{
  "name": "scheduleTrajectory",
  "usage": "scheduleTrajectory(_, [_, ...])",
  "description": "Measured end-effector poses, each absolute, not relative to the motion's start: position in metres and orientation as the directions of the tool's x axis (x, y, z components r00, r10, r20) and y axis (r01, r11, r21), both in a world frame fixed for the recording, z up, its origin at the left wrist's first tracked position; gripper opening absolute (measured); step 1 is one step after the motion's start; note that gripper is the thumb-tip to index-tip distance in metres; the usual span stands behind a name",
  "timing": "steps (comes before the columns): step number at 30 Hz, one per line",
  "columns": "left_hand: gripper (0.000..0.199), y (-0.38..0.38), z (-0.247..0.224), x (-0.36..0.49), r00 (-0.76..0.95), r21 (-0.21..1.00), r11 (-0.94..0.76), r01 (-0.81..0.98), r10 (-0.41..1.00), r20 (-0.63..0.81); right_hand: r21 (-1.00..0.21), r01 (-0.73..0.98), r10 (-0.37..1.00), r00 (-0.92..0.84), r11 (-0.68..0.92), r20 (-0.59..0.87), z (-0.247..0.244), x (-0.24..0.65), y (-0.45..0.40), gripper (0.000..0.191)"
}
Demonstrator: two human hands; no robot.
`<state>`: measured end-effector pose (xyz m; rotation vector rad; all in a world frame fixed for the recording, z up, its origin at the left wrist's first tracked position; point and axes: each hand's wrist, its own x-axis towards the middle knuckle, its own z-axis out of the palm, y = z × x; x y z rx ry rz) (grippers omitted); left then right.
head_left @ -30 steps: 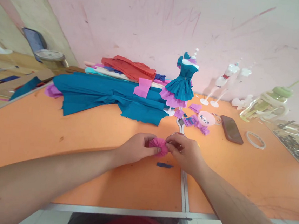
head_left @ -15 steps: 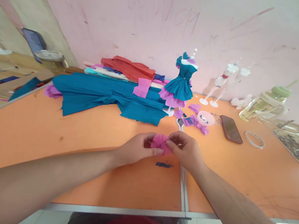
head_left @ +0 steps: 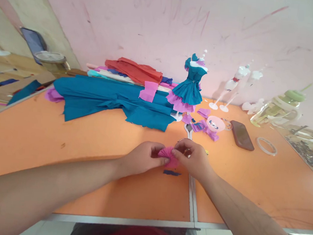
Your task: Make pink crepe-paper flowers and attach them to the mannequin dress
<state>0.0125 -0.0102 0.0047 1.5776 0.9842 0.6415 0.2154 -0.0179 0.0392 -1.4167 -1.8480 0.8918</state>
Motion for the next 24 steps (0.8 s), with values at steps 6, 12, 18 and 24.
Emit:
scheduleTrajectory(6, [0.033, -0.0076, 0.003, 0.0117, 0.485, 0.97, -0.027, 0.243, 0.869, -0.097, -0.822, 0.527, 0.965, -0.244, 0.215, 0.097, 0.0403, 0.2166, -0.0188, 0.02])
scheduleTrajectory(12, [0.032, -0.0103, 0.0011, 0.0134, 0.494, 0.965, -0.073, 0.253, 0.867, -0.064, -0.81, 0.55, 0.964, -0.257, 0.202, 0.066, 0.0353, 0.2162, -0.0182, 0.02])
scheduleTrajectory(18, [0.038, -0.0068, 0.0055, 0.0109, 0.393, 0.972, -0.079, 0.222, 0.92, -0.015, -0.884, 0.45, 0.986, -0.155, 0.125, 0.061, 0.0351, 0.2169, -0.016, 0.024])
scheduleTrajectory(24, [0.037, -0.007, 0.0062, 0.0104, 0.366, 0.969, -0.087, 0.232, 0.931, -0.004, -0.826, 0.538, 0.971, -0.234, 0.166, 0.044, 0.0313, 0.2165, -0.0139, 0.016])
